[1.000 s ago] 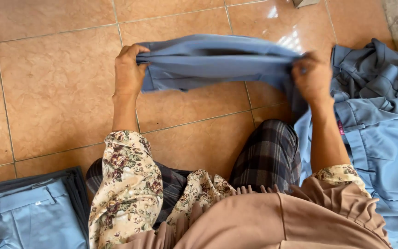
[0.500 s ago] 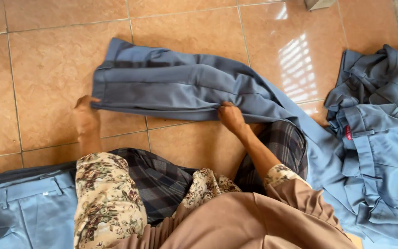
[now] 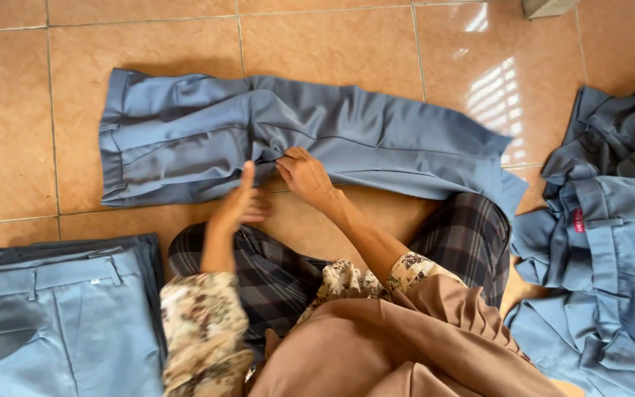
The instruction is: Folding blue trousers into a neat rectangular shape on the floor of a factory.
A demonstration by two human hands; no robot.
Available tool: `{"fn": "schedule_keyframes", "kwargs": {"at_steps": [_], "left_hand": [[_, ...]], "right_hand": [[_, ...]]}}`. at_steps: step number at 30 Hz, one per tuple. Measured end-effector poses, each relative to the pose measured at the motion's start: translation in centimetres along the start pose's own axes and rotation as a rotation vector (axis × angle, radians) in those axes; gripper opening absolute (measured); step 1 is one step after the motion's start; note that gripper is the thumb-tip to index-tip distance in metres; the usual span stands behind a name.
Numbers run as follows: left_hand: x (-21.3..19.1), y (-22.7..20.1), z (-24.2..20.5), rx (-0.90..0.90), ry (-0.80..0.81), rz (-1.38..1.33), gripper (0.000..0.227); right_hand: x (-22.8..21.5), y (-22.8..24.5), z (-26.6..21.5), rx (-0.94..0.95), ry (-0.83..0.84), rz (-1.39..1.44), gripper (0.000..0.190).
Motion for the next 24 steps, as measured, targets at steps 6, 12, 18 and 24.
{"fn": "schedule_keyframes", "kwargs": {"at_steps": [6,12,18,24], "left_hand": [[4.2,12.5,24.1,-0.133,-0.249,-0.671,0.069],[-5.0,17.6,28.7,-0.149,-0.470,-0.998,0.063],[-19.0,21.0,28.7,0.130,-0.851,-1.269,0.085],[-18.9,19.6,20.0,0.047,-1.234,-1.043,0.072]], "right_hand": [[-2.1,1.8,-3.5,-0.139,0.008,-0.088,0.014],[-4.3,-2.4,-7.3,-0.110,0.169,-0.317,0.024],[-2.8,-8.4,-12.3,-0.046,0.220,-0.398,0.034],[-4.1,-9.4,-12.2,0.189,0.496,-0.228,0.046]]}}
Point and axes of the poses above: each hand's wrist, its own z-axis towards the middle knuckle, its own x-axis out of the palm, y = z × x, the point moved 3 cm from there along z, towards the middle knuckle, and after that the axes turned 1 degree about y, right-handed, at the moved point
